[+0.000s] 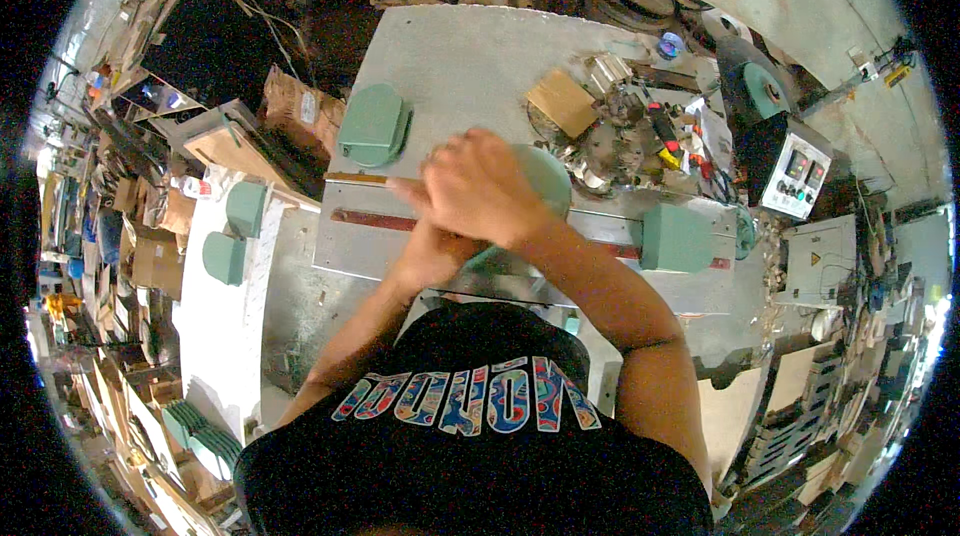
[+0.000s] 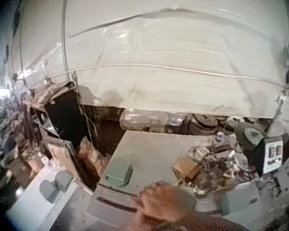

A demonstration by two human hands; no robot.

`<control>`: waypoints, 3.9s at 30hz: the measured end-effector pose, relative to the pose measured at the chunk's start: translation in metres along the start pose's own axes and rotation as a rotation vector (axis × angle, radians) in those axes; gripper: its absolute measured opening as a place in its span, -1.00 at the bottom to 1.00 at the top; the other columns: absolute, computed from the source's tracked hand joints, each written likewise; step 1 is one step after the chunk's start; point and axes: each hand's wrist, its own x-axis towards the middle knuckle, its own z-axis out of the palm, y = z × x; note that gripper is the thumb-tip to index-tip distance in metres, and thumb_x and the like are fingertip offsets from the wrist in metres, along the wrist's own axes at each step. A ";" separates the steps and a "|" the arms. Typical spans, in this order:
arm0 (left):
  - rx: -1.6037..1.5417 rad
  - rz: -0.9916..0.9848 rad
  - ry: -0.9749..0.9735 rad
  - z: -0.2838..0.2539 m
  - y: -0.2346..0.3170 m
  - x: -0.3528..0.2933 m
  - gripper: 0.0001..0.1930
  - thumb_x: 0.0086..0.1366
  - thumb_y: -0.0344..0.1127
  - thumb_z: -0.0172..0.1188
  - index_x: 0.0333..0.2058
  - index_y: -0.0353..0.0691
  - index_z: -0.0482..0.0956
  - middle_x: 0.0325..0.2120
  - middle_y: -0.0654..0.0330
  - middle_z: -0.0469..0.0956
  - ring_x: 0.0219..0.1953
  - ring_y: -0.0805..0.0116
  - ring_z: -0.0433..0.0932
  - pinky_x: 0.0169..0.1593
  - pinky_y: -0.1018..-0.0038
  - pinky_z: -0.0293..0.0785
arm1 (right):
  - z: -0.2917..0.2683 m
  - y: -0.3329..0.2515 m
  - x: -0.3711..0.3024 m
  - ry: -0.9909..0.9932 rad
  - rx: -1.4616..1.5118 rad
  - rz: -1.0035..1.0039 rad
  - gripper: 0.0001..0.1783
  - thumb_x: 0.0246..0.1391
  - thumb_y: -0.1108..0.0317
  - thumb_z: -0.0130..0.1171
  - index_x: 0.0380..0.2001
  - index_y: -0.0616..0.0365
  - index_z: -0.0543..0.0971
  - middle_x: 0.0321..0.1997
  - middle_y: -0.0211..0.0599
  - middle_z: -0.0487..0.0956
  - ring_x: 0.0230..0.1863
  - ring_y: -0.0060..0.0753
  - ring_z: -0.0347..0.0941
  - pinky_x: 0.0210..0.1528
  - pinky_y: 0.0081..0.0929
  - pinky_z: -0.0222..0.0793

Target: The person applies edge banding to curved wood panels, using a specialized machine to glue and press the material onto the edges and trimming excess by hand.

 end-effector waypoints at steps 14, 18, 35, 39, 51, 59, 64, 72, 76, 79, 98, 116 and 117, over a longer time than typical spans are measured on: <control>0.439 -0.120 0.206 -0.055 0.000 -0.038 -0.73 0.28 -0.48 0.48 -0.09 -0.25 0.60 -0.18 0.09 0.75 -0.12 0.36 0.68 -0.10 0.36 0.61 | 0.074 0.043 -0.102 0.187 1.262 1.150 -0.50 0.47 0.15 0.14 0.36 0.09 0.57 0.32 -0.15 0.64 0.29 -0.20 0.57 0.39 -0.22 0.43; 0.673 0.499 0.120 -0.096 -0.007 -0.026 -0.60 -0.08 -0.62 0.44 -0.23 -0.08 0.65 -0.03 0.33 0.79 0.11 0.04 0.67 0.11 0.09 0.50 | 0.099 0.038 -0.139 -0.251 1.420 0.892 -0.41 0.45 0.12 0.17 0.39 0.22 0.50 0.29 -0.24 0.63 0.27 -0.29 0.55 0.37 -0.23 0.45; -0.316 -0.498 0.751 -0.209 -0.161 -0.030 -0.57 0.52 -0.25 0.38 0.13 -0.54 0.62 -0.20 0.11 0.71 -0.24 0.40 0.68 -0.10 0.42 0.70 | 0.274 0.029 0.025 0.209 1.506 1.221 -0.49 0.47 0.24 0.26 0.33 0.22 0.40 0.15 -0.16 0.63 0.11 -0.29 0.61 0.10 -0.14 0.67; -0.403 -0.475 0.906 -0.237 -0.171 -0.003 -0.58 0.50 -0.25 0.40 0.10 -0.55 0.64 -0.20 0.12 0.70 -0.23 0.42 0.68 -0.10 0.44 0.74 | 0.305 0.040 0.062 0.186 1.446 1.189 -0.54 0.46 0.22 0.30 0.24 0.23 0.46 0.14 -0.20 0.63 0.09 -0.33 0.61 0.06 -0.19 0.68; -0.459 -0.479 0.970 -0.263 -0.211 0.025 -0.57 0.50 -0.25 0.40 0.10 -0.56 0.63 -0.24 0.16 0.70 -0.22 0.44 0.68 -0.12 0.45 0.76 | 0.357 0.073 0.089 0.051 1.195 1.229 -0.57 0.45 0.23 0.32 0.21 0.26 0.55 0.00 -0.28 0.67 -0.12 -0.46 0.63 -0.14 -0.40 0.68; -0.479 -0.488 0.946 -0.264 -0.210 0.023 -0.62 0.53 -0.25 0.37 0.10 -0.50 0.65 -0.19 0.17 0.68 -0.18 0.37 0.66 -0.08 0.39 0.71 | 0.347 0.070 0.090 -0.038 1.163 1.250 -0.55 0.50 0.16 0.25 0.24 0.24 0.55 -0.02 -0.28 0.67 -0.12 -0.46 0.64 -0.12 -0.41 0.67; -0.595 -0.433 0.925 -0.262 -0.212 0.006 -0.65 0.56 -0.28 0.30 0.11 -0.49 0.60 -0.22 0.14 0.67 -0.24 0.37 0.63 -0.08 0.38 0.68 | 0.324 0.048 0.068 0.040 1.154 1.387 -0.53 0.50 0.09 0.22 0.23 0.25 0.57 -0.06 -0.25 0.71 -0.14 -0.43 0.66 -0.22 -0.42 0.63; -0.540 -0.618 0.717 -0.188 -0.212 -0.035 -0.63 0.52 -0.35 0.27 0.19 -0.41 0.53 -0.10 0.05 0.70 -0.13 0.27 0.68 -0.08 0.38 0.66 | 0.282 0.004 -0.076 -0.067 1.049 1.218 -0.64 0.47 0.16 0.25 0.02 0.28 0.68 -0.25 -0.31 0.71 -0.26 -0.47 0.62 -0.21 -0.46 0.54; -0.461 -0.711 0.481 -0.105 -0.197 -0.023 -0.62 0.52 -0.31 0.27 0.20 -0.37 0.56 -0.07 0.07 0.70 -0.07 0.29 0.69 -0.03 0.41 0.66 | 0.254 0.007 -0.162 0.105 1.061 1.209 -0.73 0.46 0.23 0.28 -0.06 0.26 0.68 -0.26 -0.37 0.71 -0.29 -0.51 0.58 -0.23 -0.49 0.52; -0.448 -0.791 0.351 -0.039 -0.171 -0.013 -0.65 0.55 -0.31 0.24 0.18 -0.40 0.58 -0.14 0.13 0.73 -0.19 0.39 0.66 -0.09 0.44 0.62 | 0.212 0.018 -0.208 0.241 0.861 1.188 -0.75 0.38 0.25 0.34 -0.11 0.24 0.70 -0.22 -0.17 0.74 -0.24 -0.31 0.66 -0.15 -0.37 0.57; 0.069 -0.406 -0.199 0.308 -0.181 0.038 -0.37 0.45 -0.29 0.37 0.40 -0.40 0.41 0.02 0.02 0.70 0.00 0.26 0.69 0.12 0.34 0.61 | -0.008 0.192 -0.479 0.140 -0.137 1.191 -0.52 0.23 0.19 0.39 0.20 -0.02 0.65 0.29 0.08 0.58 0.32 0.27 0.45 0.35 0.14 0.38; 0.887 -0.269 -0.075 0.131 -0.180 -0.007 -0.07 0.11 -0.10 0.63 0.44 -0.10 0.40 0.10 -0.02 0.54 0.18 -0.10 0.52 0.28 0.04 0.47 | 0.114 0.076 -0.369 0.135 0.309 0.942 -0.53 0.20 0.25 0.40 0.17 0.00 0.62 0.35 0.15 0.38 0.37 0.31 0.30 0.43 0.15 0.27; 0.953 -0.267 -0.075 0.123 -0.179 -0.003 -0.06 0.09 -0.07 0.64 0.43 -0.08 0.41 0.10 0.01 0.53 0.19 -0.08 0.50 0.29 0.04 0.44 | 0.126 0.077 -0.365 0.143 0.333 0.950 -0.52 0.21 0.22 0.40 0.18 -0.02 0.62 0.37 0.15 0.39 0.39 0.31 0.29 0.44 0.16 0.26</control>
